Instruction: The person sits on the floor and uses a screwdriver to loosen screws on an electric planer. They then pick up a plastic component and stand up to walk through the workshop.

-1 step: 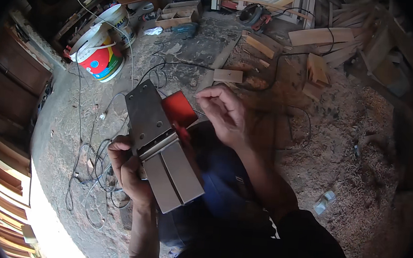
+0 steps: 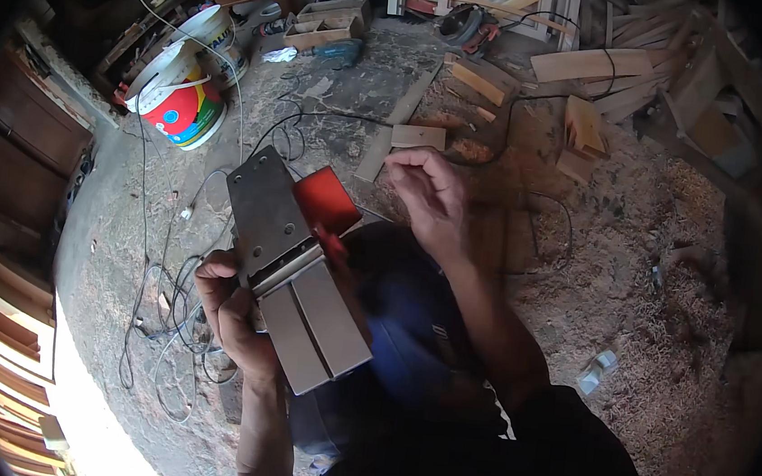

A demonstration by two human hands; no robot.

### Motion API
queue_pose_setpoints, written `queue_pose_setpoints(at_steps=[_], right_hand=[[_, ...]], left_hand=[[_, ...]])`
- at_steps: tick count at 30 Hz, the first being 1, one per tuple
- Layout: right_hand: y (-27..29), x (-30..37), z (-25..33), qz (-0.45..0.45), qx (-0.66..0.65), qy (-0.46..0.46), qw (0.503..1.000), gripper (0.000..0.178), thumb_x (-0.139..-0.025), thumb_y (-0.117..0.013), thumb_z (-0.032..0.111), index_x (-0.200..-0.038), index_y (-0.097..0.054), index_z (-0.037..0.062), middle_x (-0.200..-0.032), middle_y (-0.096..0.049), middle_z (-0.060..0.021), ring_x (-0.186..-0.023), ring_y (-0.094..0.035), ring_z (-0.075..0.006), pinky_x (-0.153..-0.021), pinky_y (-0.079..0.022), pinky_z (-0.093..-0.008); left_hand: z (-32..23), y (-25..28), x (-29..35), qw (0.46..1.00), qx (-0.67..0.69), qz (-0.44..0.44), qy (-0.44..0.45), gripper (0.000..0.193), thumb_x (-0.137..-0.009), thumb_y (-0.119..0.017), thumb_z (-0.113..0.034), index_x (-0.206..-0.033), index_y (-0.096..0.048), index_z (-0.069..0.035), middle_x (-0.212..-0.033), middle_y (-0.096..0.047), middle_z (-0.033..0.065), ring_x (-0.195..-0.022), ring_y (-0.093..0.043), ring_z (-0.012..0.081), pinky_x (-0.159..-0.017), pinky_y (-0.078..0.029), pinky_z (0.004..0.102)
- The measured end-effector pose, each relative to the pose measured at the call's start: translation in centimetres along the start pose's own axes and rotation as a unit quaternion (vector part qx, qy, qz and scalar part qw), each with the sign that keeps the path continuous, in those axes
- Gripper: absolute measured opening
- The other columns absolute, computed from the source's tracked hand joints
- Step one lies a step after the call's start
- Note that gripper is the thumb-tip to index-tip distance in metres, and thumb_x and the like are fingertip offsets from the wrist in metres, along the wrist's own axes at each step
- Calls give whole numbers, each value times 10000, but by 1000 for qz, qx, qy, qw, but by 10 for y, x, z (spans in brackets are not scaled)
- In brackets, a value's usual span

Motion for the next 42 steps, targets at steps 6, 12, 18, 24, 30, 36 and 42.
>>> queue_pose_setpoints(at_steps=[6, 12, 18, 24, 30, 36, 42], right_hand=[[201, 28, -181, -84, 489, -216, 841, 283, -806, -688, 256, -954, -684, 14, -846, -687, -173, -797, -677, -311, -762, -524, -421], [252, 80, -222, 43, 613, -165, 771, 530, -759, -745, 358, -1114, -587, -4, -1043, -643, -244, -1007, -620, -415, -876, -488, -477], [322, 71, -254, 8, 546, -135, 827, 733, -838, -714, 347, -1387, -384, -8, -1258, -542, -264, -1231, -513, -371, -1013, -415, -433], [199, -51, -99, -8, 522, -33, 852, 488, -974, -560, 305, -1308, -448, -34, -1226, -569, -226, -1144, -561, -331, -976, -417, -397], [59, -109, 27, 210, 541, -82, 810, 280, -943, -612, 222, -1076, -618, -24, -916, -663, -167, -883, -639, -289, -815, -473, -377], [24, -172, 57, 208, 511, 119, 826, 339, -913, -666, 287, -1082, -611, -1, -902, -657, -163, -862, -654, -277, -763, -485, -374], [16, -190, 63, 301, 392, 18, 869, 403, -980, -537, 123, -1370, -501, 31, -1002, -624, -31, -894, -603, -124, -767, -478, -266]], left_hand=[[6, 11, -9, 998, -61, -11, 3, 126, -923, -420, -37, -1026, -491, -44, -1030, -517, 66, -960, -473, 133, -934, -366, 288], [10, 10, -13, 996, -26, -71, 50, 212, -820, -430, 35, -992, -521, -50, -1055, -544, 73, -1010, -480, 157, -968, -359, 294], [17, 8, -16, 996, 66, -13, 51, 306, -745, -401, 42, -1024, -493, -46, -1109, -497, 85, -1028, -463, 152, -957, -359, 271], [18, 15, -15, 998, 59, -8, 35, 286, -755, -422, 29, -1022, -482, -53, -1028, -472, 49, -953, -456, 123, -885, -376, 253], [7, 8, -8, 999, -14, -23, 38, 117, -907, -458, -4, -994, -482, -78, -825, -451, -34, -694, -369, 32, -618, -328, 218], [7, 7, -3, 999, 3, -8, 32, 163, -896, -431, 38, -996, -488, -77, -881, -466, -23, -715, -386, 36, -635, -350, 208], [10, 13, -5, 999, -32, -1, 21, 182, -874, -424, 53, -998, -488, -64, -936, -477, -19, -753, -400, 34, -683, -360, 201]])
Point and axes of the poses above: each hand's wrist, its own x-axis away from the middle knuckle, its own y-axis out of the back of the hand, z = x × y, the point moved 6 cm from there along -x, towards the middle knuckle
